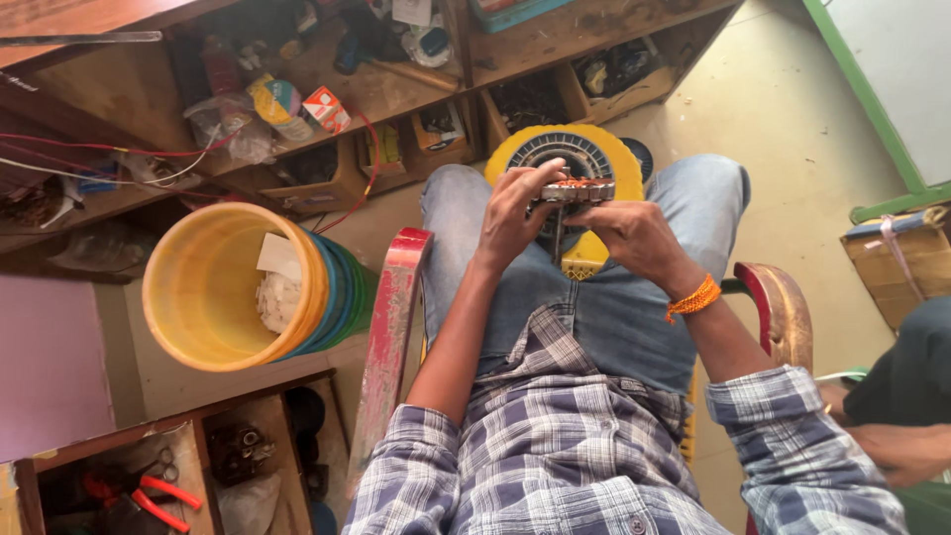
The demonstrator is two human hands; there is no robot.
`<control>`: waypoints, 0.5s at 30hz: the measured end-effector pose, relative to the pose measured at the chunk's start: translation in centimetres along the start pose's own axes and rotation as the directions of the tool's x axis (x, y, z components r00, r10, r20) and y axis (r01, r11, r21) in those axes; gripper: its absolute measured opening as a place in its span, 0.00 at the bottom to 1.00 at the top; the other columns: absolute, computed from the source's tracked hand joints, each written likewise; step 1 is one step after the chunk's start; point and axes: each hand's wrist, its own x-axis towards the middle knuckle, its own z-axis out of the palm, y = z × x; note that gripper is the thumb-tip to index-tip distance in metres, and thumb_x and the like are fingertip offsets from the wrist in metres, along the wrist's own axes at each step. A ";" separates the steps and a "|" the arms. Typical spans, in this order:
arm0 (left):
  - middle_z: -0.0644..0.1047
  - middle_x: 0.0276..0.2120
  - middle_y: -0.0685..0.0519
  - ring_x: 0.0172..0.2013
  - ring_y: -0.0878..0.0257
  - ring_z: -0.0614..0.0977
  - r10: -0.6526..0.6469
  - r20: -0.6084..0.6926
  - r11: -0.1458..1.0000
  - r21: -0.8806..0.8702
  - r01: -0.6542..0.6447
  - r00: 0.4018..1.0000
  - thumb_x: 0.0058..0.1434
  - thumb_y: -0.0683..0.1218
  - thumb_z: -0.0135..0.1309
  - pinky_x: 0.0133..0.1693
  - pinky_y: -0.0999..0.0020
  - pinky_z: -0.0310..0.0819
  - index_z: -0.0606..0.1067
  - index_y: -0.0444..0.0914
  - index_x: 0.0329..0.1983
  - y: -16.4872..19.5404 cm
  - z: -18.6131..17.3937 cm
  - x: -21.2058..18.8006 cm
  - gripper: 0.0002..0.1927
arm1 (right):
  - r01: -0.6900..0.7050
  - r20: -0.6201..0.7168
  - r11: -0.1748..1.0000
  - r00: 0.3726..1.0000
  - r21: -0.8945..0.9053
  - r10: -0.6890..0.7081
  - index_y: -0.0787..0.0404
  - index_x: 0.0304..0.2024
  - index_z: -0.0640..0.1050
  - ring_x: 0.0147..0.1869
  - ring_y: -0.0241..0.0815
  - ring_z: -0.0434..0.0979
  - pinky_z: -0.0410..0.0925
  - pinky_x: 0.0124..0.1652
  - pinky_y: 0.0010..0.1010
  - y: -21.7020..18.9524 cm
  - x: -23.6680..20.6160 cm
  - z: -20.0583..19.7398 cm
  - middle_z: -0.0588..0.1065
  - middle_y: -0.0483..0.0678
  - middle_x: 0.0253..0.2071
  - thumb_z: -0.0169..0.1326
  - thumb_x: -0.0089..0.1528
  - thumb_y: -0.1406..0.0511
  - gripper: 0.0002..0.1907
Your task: The person sits on a chair with an electric motor armature on their lap and fits copper wire coils into the armature slots by hand, pressing and adjusting the windings. They turn the armature to reach different sides and continue seating the coils around it.
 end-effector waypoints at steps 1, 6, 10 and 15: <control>0.80 0.52 0.57 0.53 0.57 0.80 0.035 0.003 0.998 0.051 -0.035 0.999 0.57 0.39 0.63 0.57 0.61 0.71 0.71 0.44 0.67 -0.1 0.0 0.0 0.33 | 0.009 -0.007 1.000 1.000 -0.005 -0.009 0.56 0.46 0.84 0.43 0.52 0.83 0.73 0.43 0.36 0.2 0.0 0.0 0.81 0.54 0.40 0.55 0.61 0.74 0.14; 0.80 0.55 0.56 0.50 0.57 0.79 0.202 0.041 0.959 0.194 -0.206 0.979 0.57 0.36 0.62 0.55 0.60 0.71 0.72 0.46 0.66 -0.3 0.1 0.2 0.32 | -0.007 0.012 0.999 1.000 -0.038 0.008 0.56 0.47 0.84 0.43 0.51 0.83 0.74 0.43 0.36 0.6 -0.1 -0.2 0.81 0.54 0.42 0.53 0.58 0.76 0.19; 0.80 0.54 0.56 0.49 0.56 0.79 0.222 0.028 0.955 0.194 -0.223 0.975 0.57 0.36 0.62 0.55 0.59 0.71 0.72 0.46 0.66 -0.5 0.4 0.3 0.32 | -0.026 0.009 1.000 1.000 -0.017 0.026 0.55 0.48 0.84 0.44 0.51 0.82 0.74 0.44 0.35 0.8 -0.3 -0.3 0.81 0.53 0.42 0.53 0.57 0.77 0.20; 0.79 0.51 0.55 0.49 0.54 0.80 0.205 0.004 0.967 0.155 -0.203 0.979 0.57 0.37 0.62 0.55 0.59 0.71 0.72 0.45 0.66 -1.4 0.7 1.8 0.32 | -0.054 -0.026 0.998 0.998 -0.037 0.053 0.55 0.50 0.84 0.39 0.51 0.81 0.73 0.42 0.37 0.5 -0.4 -0.1 0.80 0.54 0.36 0.53 0.58 0.77 0.22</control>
